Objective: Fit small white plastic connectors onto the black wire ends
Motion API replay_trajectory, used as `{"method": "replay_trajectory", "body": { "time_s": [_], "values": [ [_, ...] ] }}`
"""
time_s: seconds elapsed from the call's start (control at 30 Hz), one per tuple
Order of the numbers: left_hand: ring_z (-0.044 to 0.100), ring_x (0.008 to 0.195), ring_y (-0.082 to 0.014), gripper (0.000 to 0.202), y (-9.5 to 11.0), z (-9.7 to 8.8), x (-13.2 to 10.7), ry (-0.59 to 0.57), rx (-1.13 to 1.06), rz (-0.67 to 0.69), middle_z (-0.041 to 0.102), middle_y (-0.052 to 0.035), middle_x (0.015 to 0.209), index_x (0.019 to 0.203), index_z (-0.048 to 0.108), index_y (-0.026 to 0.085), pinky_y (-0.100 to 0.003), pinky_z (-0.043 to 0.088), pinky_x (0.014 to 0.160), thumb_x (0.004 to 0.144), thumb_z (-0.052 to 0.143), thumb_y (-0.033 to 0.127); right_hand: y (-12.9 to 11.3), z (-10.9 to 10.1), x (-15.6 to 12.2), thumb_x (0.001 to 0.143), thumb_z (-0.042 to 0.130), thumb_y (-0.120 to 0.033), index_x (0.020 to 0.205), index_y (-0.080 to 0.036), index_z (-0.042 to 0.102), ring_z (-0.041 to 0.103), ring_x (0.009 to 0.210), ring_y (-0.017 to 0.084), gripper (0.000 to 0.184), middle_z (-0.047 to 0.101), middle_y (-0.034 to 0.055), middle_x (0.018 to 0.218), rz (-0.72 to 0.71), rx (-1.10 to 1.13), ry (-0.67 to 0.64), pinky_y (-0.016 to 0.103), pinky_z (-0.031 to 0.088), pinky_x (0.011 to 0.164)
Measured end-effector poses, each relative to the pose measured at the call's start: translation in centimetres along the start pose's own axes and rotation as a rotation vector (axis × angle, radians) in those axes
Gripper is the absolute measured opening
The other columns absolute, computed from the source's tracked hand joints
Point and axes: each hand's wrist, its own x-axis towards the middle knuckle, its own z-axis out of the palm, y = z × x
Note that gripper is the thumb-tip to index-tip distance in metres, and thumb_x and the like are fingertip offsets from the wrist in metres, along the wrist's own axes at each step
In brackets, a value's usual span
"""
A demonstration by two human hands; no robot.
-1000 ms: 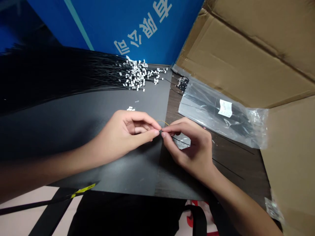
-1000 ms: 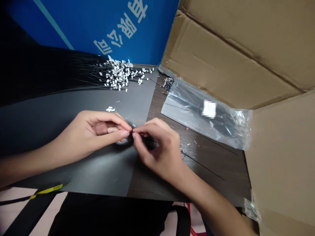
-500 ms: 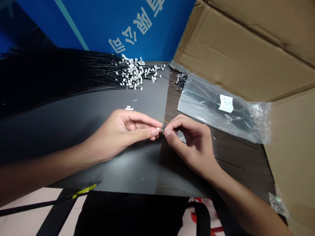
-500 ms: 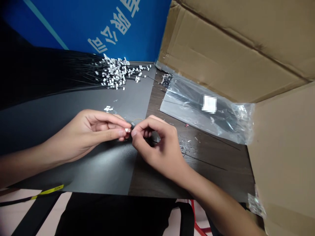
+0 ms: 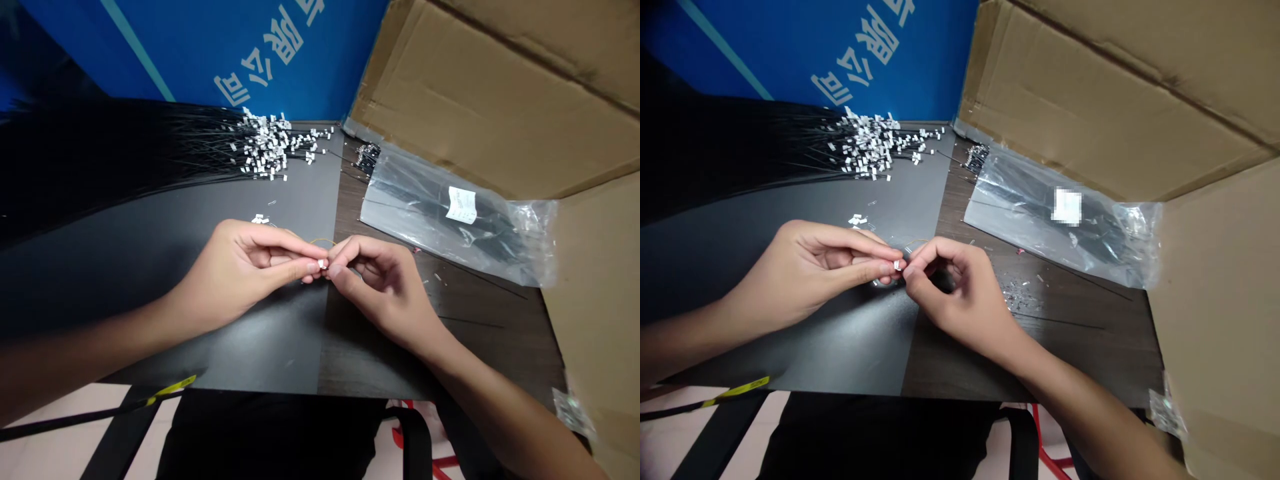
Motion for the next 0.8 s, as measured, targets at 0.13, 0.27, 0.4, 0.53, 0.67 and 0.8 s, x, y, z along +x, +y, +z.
{"method": "replay_trajectory", "body": {
  "time_s": [0.13, 0.27, 0.4, 0.53, 0.67, 0.8],
  "values": [
    [0.081, 0.076, -0.0179, 0.016, 0.04, 0.01, -0.21, 0.013, 0.083, 0.055, 0.088, -0.0039, 0.087, 0.088, 0.094, 0.025, -0.024, 0.069, 0.073, 0.081, 0.088, 0.012, -0.03, 0.07, -0.03, 0.099, 0.071, -0.022, 0.083, -0.023, 0.068, 0.073, 0.081, 0.018, 0.016, 0.079, 0.0036, 0.089, -0.007, -0.037, -0.001, 0.038, 0.063, 0.086],
    [0.081, 0.077, -0.0178, 0.015, 0.14, 0.07, -0.29, 0.019, 0.137, 0.089, 0.088, -0.004, 0.089, 0.089, 0.094, 0.025, -0.024, 0.069, 0.074, 0.082, 0.088, 0.014, -0.04, 0.06, -0.01, 0.099, 0.071, -0.023, 0.083, -0.023, 0.068, 0.074, 0.083, 0.019, 0.017, 0.08, 0.0043, 0.09, -0.009, -0.033, -0.003, 0.038, 0.064, 0.086],
    [0.081, 0.077, -0.0153, 0.022, 0.23, 0.17, -0.28, 0.003, 0.13, 0.117, 0.088, -0.0022, 0.088, 0.09, 0.095, 0.029, -0.021, 0.067, 0.074, 0.082, 0.087, 0.01, 0.02, 0.08, -0.05, 0.099, 0.07, -0.023, 0.084, -0.024, 0.068, 0.072, 0.08, 0.018, 0.016, 0.079, 0.004, 0.089, 0.007, -0.023, 0.018, 0.038, 0.064, 0.085],
    [0.081, 0.077, -0.0134, 0.027, 0.35, 0.13, -0.3, -0.01, 0.108, 0.117, 0.087, -0.0008, 0.086, 0.089, 0.094, 0.03, -0.017, 0.066, 0.075, 0.082, 0.086, 0.006, 0.0, 0.09, -0.1, 0.098, 0.071, -0.021, 0.083, -0.023, 0.068, 0.07, 0.077, 0.018, 0.016, 0.078, 0.0034, 0.087, 0.009, -0.031, 0.024, 0.039, 0.063, 0.086],
    [0.081, 0.077, -0.0128, 0.029, 0.35, 0.09, -0.28, -0.021, 0.106, 0.13, 0.087, -0.0007, 0.087, 0.09, 0.094, 0.031, -0.017, 0.066, 0.075, 0.084, 0.084, 0.005, -0.09, 0.12, -0.13, 0.097, 0.071, -0.019, 0.081, -0.024, 0.067, 0.067, 0.073, 0.017, 0.017, 0.077, 0.0018, 0.084, 0.007, -0.065, 0.046, 0.037, 0.063, 0.083],
    [0.08, 0.076, -0.0119, 0.029, 0.11, 0.16, -0.2, -0.032, 0.122, 0.156, 0.087, -0.0005, 0.088, 0.092, 0.095, 0.03, -0.015, 0.065, 0.074, 0.085, 0.084, 0.004, -0.09, 0.23, -0.16, 0.096, 0.071, -0.019, 0.081, -0.023, 0.068, 0.067, 0.073, 0.016, 0.016, 0.076, 0.0017, 0.083, 0.01, -0.061, 0.057, 0.037, 0.062, 0.083]
  ]
}}
